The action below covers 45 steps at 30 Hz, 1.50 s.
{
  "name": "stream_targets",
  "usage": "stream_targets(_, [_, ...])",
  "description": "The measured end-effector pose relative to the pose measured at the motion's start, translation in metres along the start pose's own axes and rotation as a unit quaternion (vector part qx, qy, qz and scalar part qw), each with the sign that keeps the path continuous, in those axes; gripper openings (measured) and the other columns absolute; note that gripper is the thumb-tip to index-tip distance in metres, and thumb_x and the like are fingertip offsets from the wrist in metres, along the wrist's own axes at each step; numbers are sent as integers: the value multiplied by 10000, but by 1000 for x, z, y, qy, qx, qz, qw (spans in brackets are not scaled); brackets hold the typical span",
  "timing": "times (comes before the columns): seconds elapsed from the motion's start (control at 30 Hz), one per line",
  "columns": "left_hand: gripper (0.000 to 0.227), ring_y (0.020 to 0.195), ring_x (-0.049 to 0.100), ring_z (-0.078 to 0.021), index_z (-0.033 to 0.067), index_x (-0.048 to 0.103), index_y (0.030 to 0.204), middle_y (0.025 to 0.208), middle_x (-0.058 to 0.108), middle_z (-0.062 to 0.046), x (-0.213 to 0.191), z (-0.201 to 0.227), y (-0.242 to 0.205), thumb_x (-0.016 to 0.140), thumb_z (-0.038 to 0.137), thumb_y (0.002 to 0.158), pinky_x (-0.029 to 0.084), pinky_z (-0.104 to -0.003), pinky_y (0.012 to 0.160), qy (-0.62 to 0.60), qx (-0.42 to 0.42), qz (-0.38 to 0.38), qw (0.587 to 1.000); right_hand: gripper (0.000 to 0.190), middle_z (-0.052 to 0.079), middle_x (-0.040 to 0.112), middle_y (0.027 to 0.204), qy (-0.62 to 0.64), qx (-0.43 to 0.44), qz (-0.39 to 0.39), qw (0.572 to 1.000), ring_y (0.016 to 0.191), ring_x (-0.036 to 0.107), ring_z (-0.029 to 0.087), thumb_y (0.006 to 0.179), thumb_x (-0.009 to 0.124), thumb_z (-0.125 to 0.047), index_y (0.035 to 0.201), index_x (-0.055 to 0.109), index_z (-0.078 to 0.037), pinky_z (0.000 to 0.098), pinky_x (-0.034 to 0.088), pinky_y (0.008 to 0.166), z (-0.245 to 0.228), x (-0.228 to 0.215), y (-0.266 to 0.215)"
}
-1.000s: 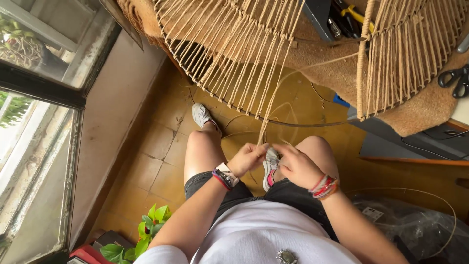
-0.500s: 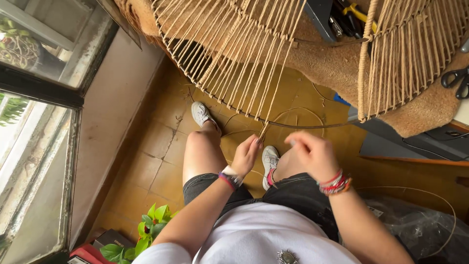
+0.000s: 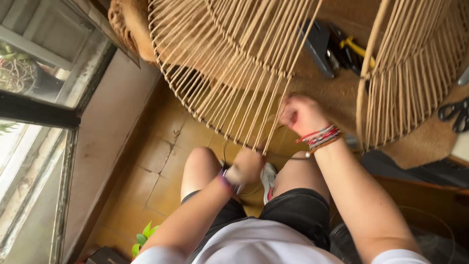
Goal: Weaving flexible rattan strips through the ribs of a lampshade frame.
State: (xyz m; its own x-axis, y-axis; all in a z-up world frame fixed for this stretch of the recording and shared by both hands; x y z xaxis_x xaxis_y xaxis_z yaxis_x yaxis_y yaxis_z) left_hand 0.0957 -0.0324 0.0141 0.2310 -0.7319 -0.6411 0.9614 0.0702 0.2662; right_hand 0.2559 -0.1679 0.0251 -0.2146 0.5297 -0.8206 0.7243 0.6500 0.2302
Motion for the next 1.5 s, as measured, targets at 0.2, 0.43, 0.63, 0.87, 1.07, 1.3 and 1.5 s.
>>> stream_targets(0.2, [142,541,676,-334,148,646,761,598,639,-80,-132,86,109,642,193,895,537,-451,477,68,72,-153,983,346,-194,292,587,768,150,68,619,529,289,-1,1050,523,-347,744,422,-220,169,259,560,19,-32,85])
stream_targets(0.43, [196,572,701,-168,117,701,1064,759,685,3,-125,113,204,638,255,940,549,-337,467,228,203,39,952,330,-176,294,595,814,-195,52,545,545,224,-28,1094,280,-420,881,448,-233,176,269,500,28,-50,133])
stream_targets(0.63, [145,639,726,-208,138,676,938,769,691,-27,-119,88,232,677,262,864,582,-348,530,178,288,6,941,242,-92,581,756,860,20,147,489,751,522,71,1083,414,-380,975,570,-230,223,440,783,48,-23,97])
stream_targets(0.87, [194,931,612,-364,82,700,900,949,552,-91,-110,57,219,663,255,981,513,-455,805,-235,169,-66,955,205,32,642,914,731,491,98,463,838,600,170,997,622,-281,1099,654,-105,317,434,709,-27,-51,-43])
stream_targets(1.07, [261,963,665,-399,5,723,903,918,665,-183,-122,101,80,639,226,1014,529,-466,860,-328,60,-107,936,667,180,718,1117,748,431,68,501,1042,678,312,1049,363,-597,1218,663,-25,385,483,873,-131,-185,21])
stream_targets(1.3, [409,704,730,-241,126,638,901,731,733,-126,-100,57,53,426,413,1101,539,-376,752,-359,-301,-149,871,229,24,459,537,546,271,142,780,396,436,111,1083,407,-139,1052,599,-19,255,369,428,-162,-199,-4])
stream_targets(1.5, [425,433,345,-5,17,691,1130,713,688,-108,-154,103,89,459,365,1053,352,-172,404,-498,-433,-318,681,283,132,707,830,68,246,-295,921,853,688,350,910,607,-301,715,736,-141,468,549,799,-166,-41,-135])
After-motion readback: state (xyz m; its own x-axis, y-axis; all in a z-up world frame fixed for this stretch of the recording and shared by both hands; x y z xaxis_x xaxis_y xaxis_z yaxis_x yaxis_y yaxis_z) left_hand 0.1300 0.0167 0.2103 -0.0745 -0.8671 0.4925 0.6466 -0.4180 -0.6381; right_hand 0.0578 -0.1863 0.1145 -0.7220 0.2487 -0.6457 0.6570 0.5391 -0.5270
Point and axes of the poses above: each hand's wrist, its own y-axis towards the middle knuckle, its own x-axis out of the palm, z = x × y, the point moved 3 cm from there along y, towards the middle knuckle
